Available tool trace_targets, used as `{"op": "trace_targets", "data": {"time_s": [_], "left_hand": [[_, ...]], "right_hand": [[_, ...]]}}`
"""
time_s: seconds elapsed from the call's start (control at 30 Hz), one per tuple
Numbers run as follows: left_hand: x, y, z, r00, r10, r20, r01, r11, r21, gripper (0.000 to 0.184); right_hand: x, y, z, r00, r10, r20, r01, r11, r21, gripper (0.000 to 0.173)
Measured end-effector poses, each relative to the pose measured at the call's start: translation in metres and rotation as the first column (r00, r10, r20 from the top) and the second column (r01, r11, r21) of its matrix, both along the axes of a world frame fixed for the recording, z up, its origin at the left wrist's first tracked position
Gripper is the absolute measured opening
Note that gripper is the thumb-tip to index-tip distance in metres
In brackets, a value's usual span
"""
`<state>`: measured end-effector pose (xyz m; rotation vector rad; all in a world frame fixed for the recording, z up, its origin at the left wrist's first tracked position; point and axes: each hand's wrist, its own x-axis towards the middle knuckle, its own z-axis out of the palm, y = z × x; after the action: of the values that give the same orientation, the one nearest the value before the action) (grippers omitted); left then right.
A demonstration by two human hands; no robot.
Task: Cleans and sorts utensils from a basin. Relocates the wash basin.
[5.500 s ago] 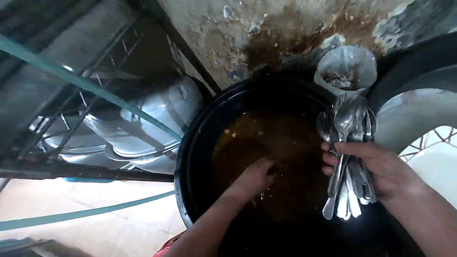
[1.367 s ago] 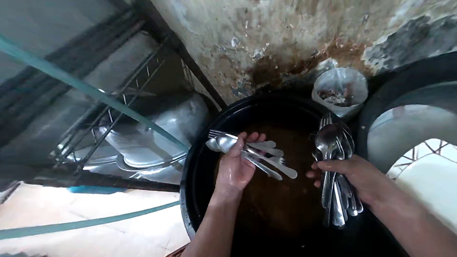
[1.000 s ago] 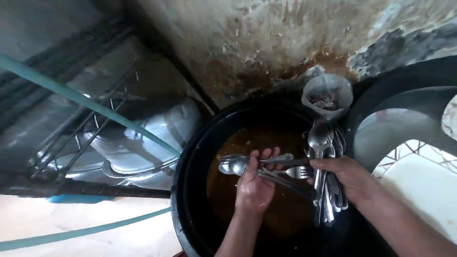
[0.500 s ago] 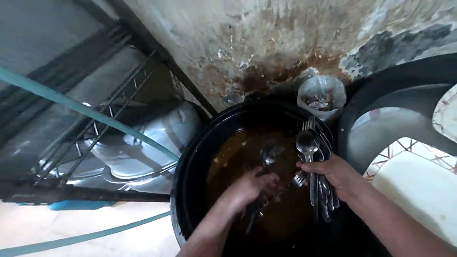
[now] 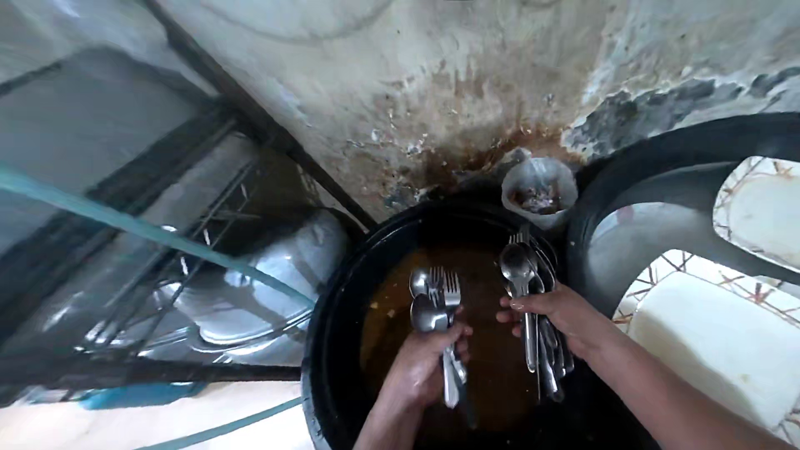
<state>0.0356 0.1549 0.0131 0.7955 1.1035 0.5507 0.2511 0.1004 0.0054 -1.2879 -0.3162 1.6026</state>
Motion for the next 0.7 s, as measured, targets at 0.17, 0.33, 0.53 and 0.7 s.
{"op": "trace_targets", "data": {"time_s": [0.17, 0.33, 0.53, 0.7], "left_hand": [[0.063, -0.016, -0.012, 0.963, 0.212, 0.166, -0.229, 0.970, 0.087, 0.024], [0.104, -0.026, -0.012, 0.956, 0.294, 0.011, -0.293, 0.946, 0.139, 0.039], [0.111, -0.019, -0.007, 0.966, 0.247, -0.081, -0.238, 0.966, 0.103, 0.051], [0.113, -0.025, -0.006, 0.974, 0.142, -0.175, -0.127, 0.987, 0.095, 0.062]], "right_hand": [[-0.002, -0.001, -0.003, 0.997, -0.041, 0.070, 0.041, 0.999, 0.003, 0.046], [-0.003, -0.001, -0.007, 0.988, -0.019, 0.154, 0.023, 1.000, -0.022, 0.062], [-0.002, -0.003, -0.003, 0.958, 0.197, 0.210, -0.188, 0.980, -0.062, 0.071], [-0.002, 0.000, -0.005, 0.886, 0.320, 0.336, -0.297, 0.947, -0.119, 0.082]]}}
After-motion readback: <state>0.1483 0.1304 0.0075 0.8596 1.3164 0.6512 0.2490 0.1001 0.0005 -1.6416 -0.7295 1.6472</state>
